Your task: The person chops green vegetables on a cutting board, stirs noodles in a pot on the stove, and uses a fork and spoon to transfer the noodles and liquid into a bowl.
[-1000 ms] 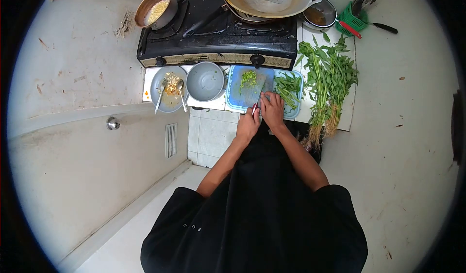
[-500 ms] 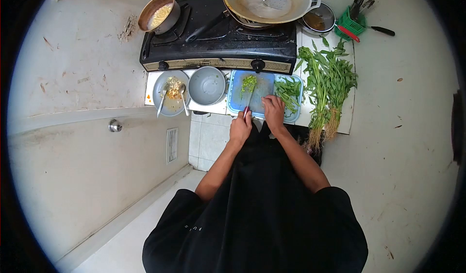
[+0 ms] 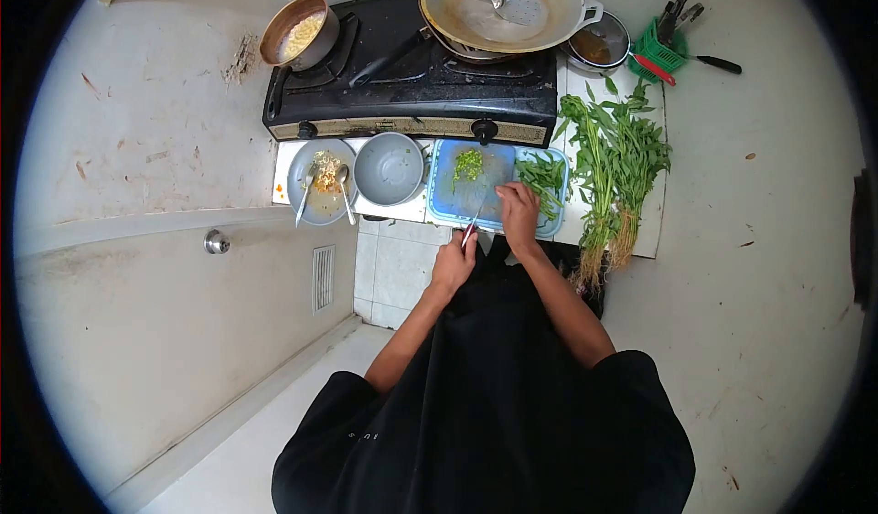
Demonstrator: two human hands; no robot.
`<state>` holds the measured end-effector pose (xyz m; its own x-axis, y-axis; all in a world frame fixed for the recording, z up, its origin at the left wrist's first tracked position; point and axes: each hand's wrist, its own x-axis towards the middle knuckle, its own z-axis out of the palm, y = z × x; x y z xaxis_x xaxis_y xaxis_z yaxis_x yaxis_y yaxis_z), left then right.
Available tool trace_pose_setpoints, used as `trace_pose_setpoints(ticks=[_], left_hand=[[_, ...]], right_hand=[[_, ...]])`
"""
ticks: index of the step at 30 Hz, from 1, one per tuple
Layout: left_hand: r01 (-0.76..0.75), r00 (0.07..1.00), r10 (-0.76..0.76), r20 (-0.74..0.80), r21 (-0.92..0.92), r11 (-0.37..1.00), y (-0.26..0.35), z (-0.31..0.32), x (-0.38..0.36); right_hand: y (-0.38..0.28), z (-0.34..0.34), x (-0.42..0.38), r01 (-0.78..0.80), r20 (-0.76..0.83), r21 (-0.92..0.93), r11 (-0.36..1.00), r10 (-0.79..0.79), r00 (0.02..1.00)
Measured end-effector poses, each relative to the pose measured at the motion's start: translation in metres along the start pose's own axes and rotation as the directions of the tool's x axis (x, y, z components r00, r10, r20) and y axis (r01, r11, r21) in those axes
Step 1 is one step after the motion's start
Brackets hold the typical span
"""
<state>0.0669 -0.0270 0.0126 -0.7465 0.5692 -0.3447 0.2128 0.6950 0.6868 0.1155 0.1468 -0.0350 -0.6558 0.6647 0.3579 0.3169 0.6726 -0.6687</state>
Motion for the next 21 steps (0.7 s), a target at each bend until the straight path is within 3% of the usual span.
trace_pose_setpoints(ticks=[9,11,21], left_hand=[[0.006,0.999,0.001,-0.050,0.134,0.991,-0.003,-0.006,0.035],[0.013,0.998,-0.005,-0.059,0.136,0.991,-0.003,-0.011,0.043],[0.025,0.998,-0.016,-0.059,0.162,0.987,-0.001,-0.007,0.037]], right_hand=[[0.024,-0.038,-0.002,-0.082,-0.069,0.117,0.990,0.090,0.994],[0.032,-0.039,-0.006,-0.119,-0.003,0.100,0.988,0.120,0.993],[0.036,-0.042,-0.013,-0.144,0.035,0.080,0.986,0.141,0.989]])
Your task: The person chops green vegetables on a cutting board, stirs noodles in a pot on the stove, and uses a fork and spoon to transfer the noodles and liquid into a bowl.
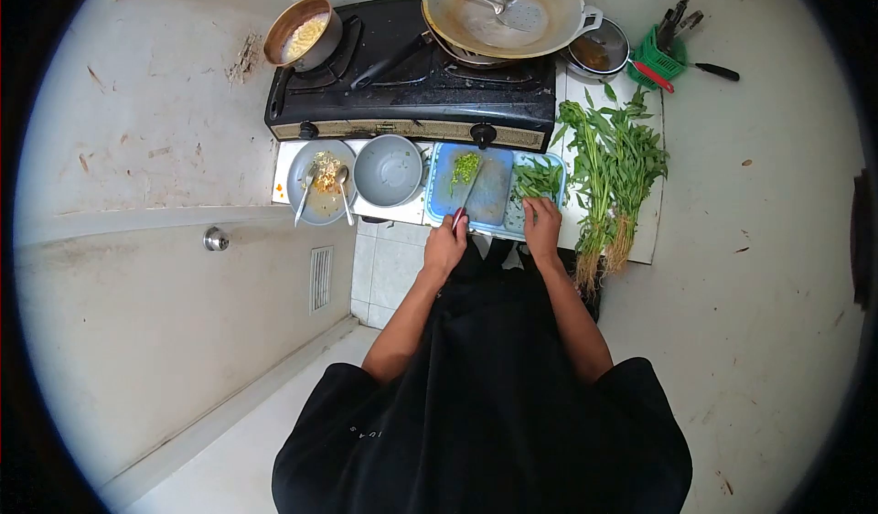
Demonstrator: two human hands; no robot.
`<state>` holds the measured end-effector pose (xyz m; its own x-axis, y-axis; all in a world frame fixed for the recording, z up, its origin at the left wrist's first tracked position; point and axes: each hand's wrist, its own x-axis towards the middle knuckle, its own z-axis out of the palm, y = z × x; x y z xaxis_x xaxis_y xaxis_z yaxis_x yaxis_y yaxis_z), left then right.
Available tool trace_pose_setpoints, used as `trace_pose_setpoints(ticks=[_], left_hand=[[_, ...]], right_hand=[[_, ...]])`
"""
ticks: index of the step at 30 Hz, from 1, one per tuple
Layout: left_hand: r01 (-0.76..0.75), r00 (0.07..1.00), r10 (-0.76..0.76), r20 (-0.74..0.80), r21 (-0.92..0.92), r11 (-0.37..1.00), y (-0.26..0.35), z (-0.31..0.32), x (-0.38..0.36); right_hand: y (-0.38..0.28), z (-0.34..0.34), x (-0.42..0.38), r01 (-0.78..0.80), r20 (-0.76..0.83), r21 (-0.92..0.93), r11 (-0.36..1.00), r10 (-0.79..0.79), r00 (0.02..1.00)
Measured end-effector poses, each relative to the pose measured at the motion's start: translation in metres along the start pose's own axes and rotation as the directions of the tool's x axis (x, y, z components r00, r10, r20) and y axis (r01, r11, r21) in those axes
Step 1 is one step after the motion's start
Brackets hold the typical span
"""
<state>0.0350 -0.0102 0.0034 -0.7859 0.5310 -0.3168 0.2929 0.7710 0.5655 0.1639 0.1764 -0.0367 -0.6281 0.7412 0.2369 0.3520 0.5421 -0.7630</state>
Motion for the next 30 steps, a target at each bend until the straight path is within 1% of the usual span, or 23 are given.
trace_pose_setpoints(ticks=[3,5,6,8,9,11,12,13,15,16,17,19,21,23,24,25,27,28,30], left_hand=[[0.054,0.999,-0.054,-0.005,-0.053,0.997,0.005,-0.004,0.003],[0.010,1.000,-0.011,-0.028,-0.029,1.000,0.015,-0.008,-0.001],[0.019,0.999,-0.020,-0.036,-0.031,0.999,0.017,-0.007,-0.002],[-0.071,0.996,0.070,-0.053,-0.014,0.997,0.022,-0.007,-0.002],[-0.063,0.996,0.063,-0.068,-0.012,0.998,0.022,-0.005,0.000],[-0.196,0.973,0.198,-0.119,0.024,0.980,0.020,0.004,0.005],[-0.200,0.970,0.206,-0.126,0.060,0.978,0.022,0.006,0.007],[-0.191,0.970,0.198,-0.139,0.061,0.980,0.023,0.008,0.009],[-0.246,0.951,0.260,-0.166,0.099,0.964,0.025,0.008,0.014],[-0.226,0.955,0.248,-0.161,0.142,0.964,0.026,0.008,0.016],[-0.218,0.956,0.240,-0.166,0.143,0.965,0.026,0.007,0.017],[-0.240,0.944,0.284,-0.171,0.236,0.942,0.022,0.006,0.021],[-0.242,0.943,0.284,-0.174,0.226,0.944,0.017,0.004,0.022],[-0.298,0.916,0.338,-0.215,0.199,0.934,0.009,0.000,0.022],[-0.315,0.920,0.341,-0.195,0.153,0.937,0.008,-0.006,0.021],[-0.314,0.921,0.340,-0.189,0.152,0.937,0.005,-0.011,0.021],[-0.385,0.882,0.389,-0.265,0.070,0.920,0.000,-0.024,0.024],[-0.387,0.883,0.390,-0.261,0.067,0.920,-0.003,-0.031,0.025],[-0.430,0.883,0.395,-0.253,-0.098,0.898,-0.012,-0.051,0.030]], right_hand=[[-0.006,0.001,-0.001,0.016,0.017,-0.028,0.999,-0.015,1.000],[-0.008,0.003,-0.002,0.042,0.008,0.039,0.998,-0.042,0.999],[-0.010,0.003,-0.003,0.048,0.017,0.044,0.998,-0.049,0.999],[-0.015,0.006,-0.003,0.089,0.021,0.042,0.995,-0.090,0.996],[-0.019,0.007,-0.003,0.101,0.026,0.054,0.993,-0.102,0.994],[-0.026,0.006,-0.004,-0.115,0.176,0.218,0.969,0.077,0.981],[-0.027,0.007,-0.004,-0.115,0.206,0.179,0.977,0.077,0.975],[-0.029,0.008,-0.004,-0.105,0.214,0.186,0.977,0.064,0.975],[-0.034,0.012,-0.003,-0.048,0.190,0.201,0.979,0.009,0.982],[-0.037,0.013,-0.002,-0.044,0.197,0.206,0.978,0.003,0.980],[-0.040,0.013,-0.001,-0.066,0.234,0.203,0.977,0.017,0.972],[-0.044,0.018,0.000,-0.086,0.274,0.201,0.976,0.028,0.961],[-0.053,0.025,0.003,-0.063,0.265,0.216,0.974,0.004,0.964],[-0.065,0.029,0.005,-0.049,0.271,0.222,0.974,-0.014,0.962],[-0.071,0.031,0.005,-0.036,0.274,0.224,0.974,-0.028,0.961],[-0.079,0.035,0.005,-0.041,0.276,0.222,0.974,-0.022,0.961],[-0.095,0.045,0.007,0.064,0.202,0.239,0.969,-0.115,0.973],[-0.104,0.049,0.007,0.061,0.202,0.236,0.970,-0.110,0.973],[-0.125,0.061,0.008,0.085,0.160,0.275,0.958,-0.132,0.978]])
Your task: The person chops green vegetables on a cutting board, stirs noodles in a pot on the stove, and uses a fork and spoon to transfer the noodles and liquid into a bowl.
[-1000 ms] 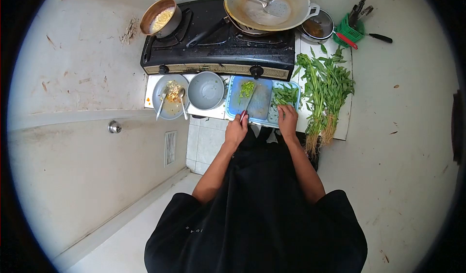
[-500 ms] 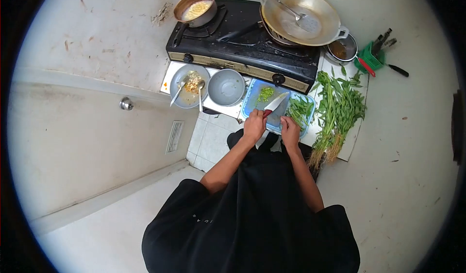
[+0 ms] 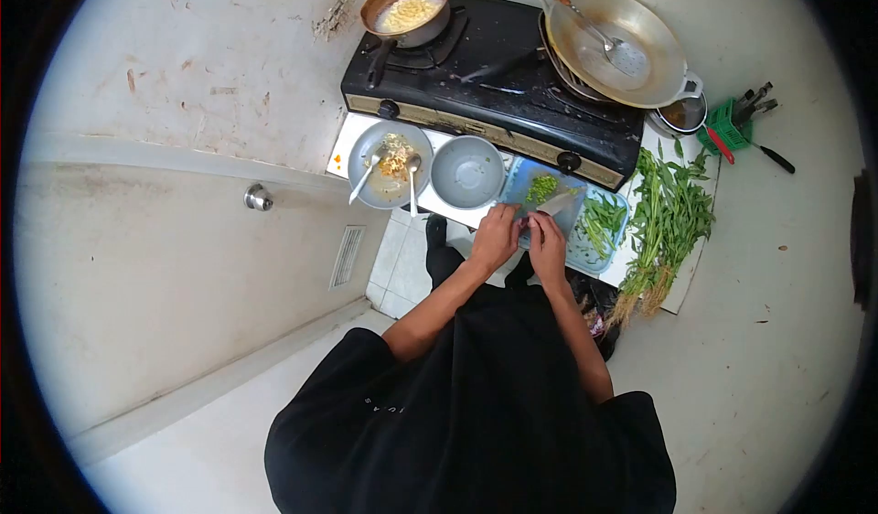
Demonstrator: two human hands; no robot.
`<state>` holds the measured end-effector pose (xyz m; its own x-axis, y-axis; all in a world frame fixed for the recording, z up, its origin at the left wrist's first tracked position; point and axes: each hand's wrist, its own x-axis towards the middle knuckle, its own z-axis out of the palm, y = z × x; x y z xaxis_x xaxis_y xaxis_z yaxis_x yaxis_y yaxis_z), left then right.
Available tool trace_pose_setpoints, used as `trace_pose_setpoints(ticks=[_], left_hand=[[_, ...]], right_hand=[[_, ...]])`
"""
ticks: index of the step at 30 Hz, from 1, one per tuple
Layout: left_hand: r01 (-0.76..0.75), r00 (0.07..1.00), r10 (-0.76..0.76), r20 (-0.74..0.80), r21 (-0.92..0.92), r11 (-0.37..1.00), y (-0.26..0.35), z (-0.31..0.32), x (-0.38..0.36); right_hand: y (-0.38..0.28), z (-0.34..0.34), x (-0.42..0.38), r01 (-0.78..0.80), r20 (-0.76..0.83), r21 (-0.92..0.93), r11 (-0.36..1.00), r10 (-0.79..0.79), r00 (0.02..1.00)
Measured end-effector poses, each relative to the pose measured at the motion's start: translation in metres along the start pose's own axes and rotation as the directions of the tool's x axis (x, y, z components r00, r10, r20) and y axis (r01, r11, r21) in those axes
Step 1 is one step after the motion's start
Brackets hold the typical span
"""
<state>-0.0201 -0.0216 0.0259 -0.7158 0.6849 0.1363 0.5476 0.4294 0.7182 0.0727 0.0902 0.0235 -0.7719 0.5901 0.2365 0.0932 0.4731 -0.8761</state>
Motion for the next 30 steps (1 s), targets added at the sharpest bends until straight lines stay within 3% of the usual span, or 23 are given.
trace_pose_setpoints(ticks=[5,7,8,10,11,13,14,15,16,17,20,23,25,30], left_hand=[[-0.094,0.994,0.086,-0.062,-0.140,0.986,-0.026,-0.077,0.003],[0.075,0.997,-0.080,-0.011,-0.266,0.961,-0.041,-0.119,0.001],[0.061,0.998,-0.067,-0.014,-0.273,0.960,-0.049,-0.140,0.000],[0.246,0.958,-0.274,-0.082,-0.256,0.935,-0.073,-0.179,-0.004],[0.244,0.958,-0.273,-0.081,-0.263,0.933,-0.095,-0.192,-0.005],[0.199,0.934,-0.227,-0.275,-0.126,0.972,-0.149,-0.211,-0.014],[0.198,0.935,-0.226,-0.273,-0.128,0.972,-0.170,-0.221,-0.019],[0.264,0.927,-0.247,-0.282,0.024,0.964,-0.186,-0.232,-0.020],[0.325,0.918,-0.266,-0.295,0.173,0.930,-0.199,-0.240,-0.021],[0.323,0.919,-0.266,-0.290,0.170,0.931,-0.212,-0.246,-0.022],[0.407,0.909,-0.368,-0.195,0.231,0.884,-0.246,-0.251,-0.036],[0.463,0.886,-0.456,-0.084,0.106,0.880,-0.284,-0.240,-0.046],[0.602,0.798,-0.596,0.087,-0.103,0.792,-0.287,-0.243,-0.045],[0.551,0.831,-0.533,0.158,-0.100,0.829,-0.300,-0.250,-0.040]], right_hand=[[-0.051,0.054,0.003,-0.064,0.026,0.012,0.998,0.064,0.998],[-0.074,0.080,0.001,-0.077,0.103,0.042,0.996,0.073,0.992],[-0.086,0.094,0.002,-0.069,0.093,0.034,0.997,0.065,0.994],[-0.108,0.118,0.004,-0.271,0.325,0.020,0.962,0.250,0.912],[-0.111,0.134,0.003,-0.270,0.323,0.014,0.963,0.251,0.913],[-0.107,0.171,-0.005,-0.134,0.299,-0.124,0.983,0.166,0.940],[-0.104,0.185,-0.007,-0.145,0.344,-0.198,0.970,0.207,0.916],[-0.106,0.198,-0.006,-0.144,0.340,-0.200,0.969,0.207,0.918],[-0.108,0.209,-0.006,-0.163,0.286,-0.254,0.953,0.235,0.929],[-0.110,0.218,-0.007,-0.187,0.232,-0.307,0.933,0.264,0.936],[-0.111,0.239,-0.007,-0.304,0.230,-0.286,0.909,0.373,0.899],[-0.106,0.254,-0.006,-0.410,0.190,-0.248,0.878,0.459,0.868],[-0.098,0.264,-0.008,-0.428,0.103,-0.202,0.881,0.454,0.885],[-0.092,0.275,-0.006,-0.473,0.073,-0.132,0.871,0.484,0.872]])
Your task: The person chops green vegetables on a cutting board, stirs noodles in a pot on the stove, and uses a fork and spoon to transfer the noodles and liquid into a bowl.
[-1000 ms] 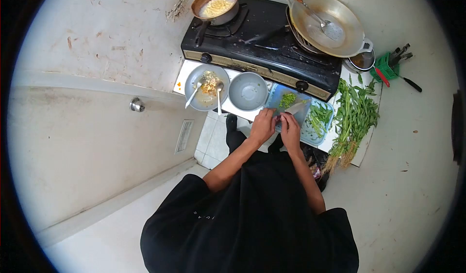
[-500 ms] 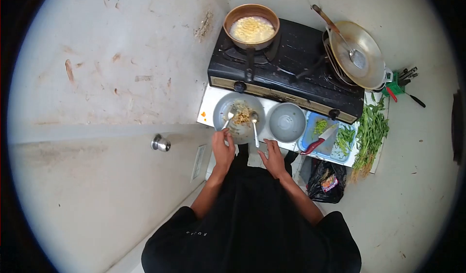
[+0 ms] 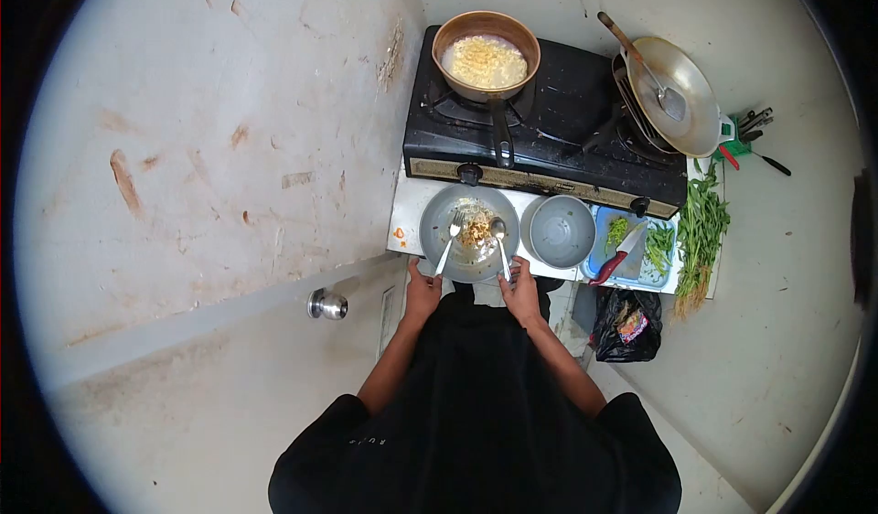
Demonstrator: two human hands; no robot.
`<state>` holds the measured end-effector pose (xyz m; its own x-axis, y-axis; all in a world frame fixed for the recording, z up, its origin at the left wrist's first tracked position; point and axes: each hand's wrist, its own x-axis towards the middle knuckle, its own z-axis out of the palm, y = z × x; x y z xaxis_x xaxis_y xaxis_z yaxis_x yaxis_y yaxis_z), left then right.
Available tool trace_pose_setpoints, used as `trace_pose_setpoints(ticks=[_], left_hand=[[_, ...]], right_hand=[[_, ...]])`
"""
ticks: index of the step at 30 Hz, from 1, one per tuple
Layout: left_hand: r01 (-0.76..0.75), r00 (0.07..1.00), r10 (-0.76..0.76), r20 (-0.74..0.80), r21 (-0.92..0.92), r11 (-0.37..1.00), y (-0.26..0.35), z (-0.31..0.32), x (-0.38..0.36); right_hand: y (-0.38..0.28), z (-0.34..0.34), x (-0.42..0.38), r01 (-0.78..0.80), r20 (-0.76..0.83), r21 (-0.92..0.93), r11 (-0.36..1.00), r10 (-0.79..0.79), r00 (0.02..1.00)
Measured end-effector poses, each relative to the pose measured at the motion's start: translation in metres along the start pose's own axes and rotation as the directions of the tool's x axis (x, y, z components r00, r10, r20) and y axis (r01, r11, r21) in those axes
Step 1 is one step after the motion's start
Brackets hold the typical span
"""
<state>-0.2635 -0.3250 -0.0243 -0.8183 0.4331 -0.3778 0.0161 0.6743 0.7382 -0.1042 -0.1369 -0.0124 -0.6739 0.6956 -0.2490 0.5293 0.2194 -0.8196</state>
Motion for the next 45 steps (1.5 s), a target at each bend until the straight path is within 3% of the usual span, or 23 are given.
trace_pose_setpoints(ticks=[5,8,9,11,13,14,17,20,22,24,27,29,32,39,41,45], left_hand=[[0.030,0.994,-0.035,0.100,0.055,0.998,0.006,-0.016,0.007],[-0.034,0.995,0.033,0.099,0.004,0.999,0.010,-0.023,0.009],[-0.033,0.994,0.032,0.103,0.014,0.999,0.019,-0.030,0.005],[-0.052,0.993,0.047,0.110,0.040,0.998,0.032,-0.037,0.004],[-0.191,0.980,0.191,0.063,-0.010,0.982,0.042,-0.042,0.000],[-0.175,0.981,0.182,0.061,-0.104,0.979,0.050,-0.046,0.000],[-0.197,0.969,0.203,0.141,-0.059,0.979,0.057,-0.052,0.005],[-0.288,0.953,0.297,0.065,-0.121,0.950,0.053,-0.046,0.013],[-0.337,0.938,0.344,0.024,-0.152,0.929,0.060,-0.047,0.015],[-0.291,0.953,0.303,0.027,-0.200,0.935,0.071,-0.049,0.016],[-0.356,0.929,0.368,0.041,-0.177,0.918,0.086,-0.055,0.020],[-0.375,0.920,0.391,0.028,-0.231,0.898,0.093,-0.055,0.026],[-0.412,0.905,0.422,0.053,-0.130,0.902,0.111,-0.064,0.035],[-0.547,0.837,0.539,-0.095,-0.136,0.826,0.158,-0.094,0.042],[-0.583,0.812,0.566,-0.141,-0.141,0.800,0.173,-0.111,0.044],[-0.600,0.779,0.520,-0.351,-0.174,0.781,0.232,-0.147,0.042]], right_hand=[[-0.001,0.003,0.000,-0.051,-0.046,0.103,0.993,0.056,0.997],[-0.017,-0.004,-0.001,0.198,-0.199,0.015,0.980,-0.191,0.961],[-0.023,-0.009,-0.001,0.197,-0.219,0.024,0.980,-0.188,0.957],[-0.032,-0.023,-0.001,0.147,-0.038,0.078,0.986,-0.144,0.989],[-0.036,-0.025,0.002,0.122,-0.007,0.135,0.983,-0.123,0.992],[-0.037,-0.024,0.004,0.131,-0.010,0.142,0.981,-0.131,0.991],[-0.046,-0.024,0.010,0.120,0.007,0.167,0.979,-0.123,0.992],[-0.047,-0.028,0.013,0.190,0.056,0.169,0.967,-0.202,0.978],[-0.049,-0.027,0.017,0.262,0.013,0.152,0.953,-0.267,0.964],[-0.049,-0.025,0.019,0.271,-0.009,0.152,0.951,-0.272,0.962],[-0.048,-0.021,0.024,0.219,-0.028,0.166,0.961,-0.218,0.976],[-0.047,-0.020,0.031,0.345,-0.102,0.154,0.926,-0.333,0.938],[-0.059,-0.027,0.039,0.419,-0.189,0.086,0.904,-0.398,0.898],[-0.113,-0.083,0.036,0.454,-0.312,0.031,0.890,-0.423,0.851],[-0.133,-0.108,0.032,0.415,-0.336,0.115,0.902,-0.358,0.871],[-0.165,-0.159,0.052,0.548,-0.468,0.007,0.836,-0.482,0.741]])
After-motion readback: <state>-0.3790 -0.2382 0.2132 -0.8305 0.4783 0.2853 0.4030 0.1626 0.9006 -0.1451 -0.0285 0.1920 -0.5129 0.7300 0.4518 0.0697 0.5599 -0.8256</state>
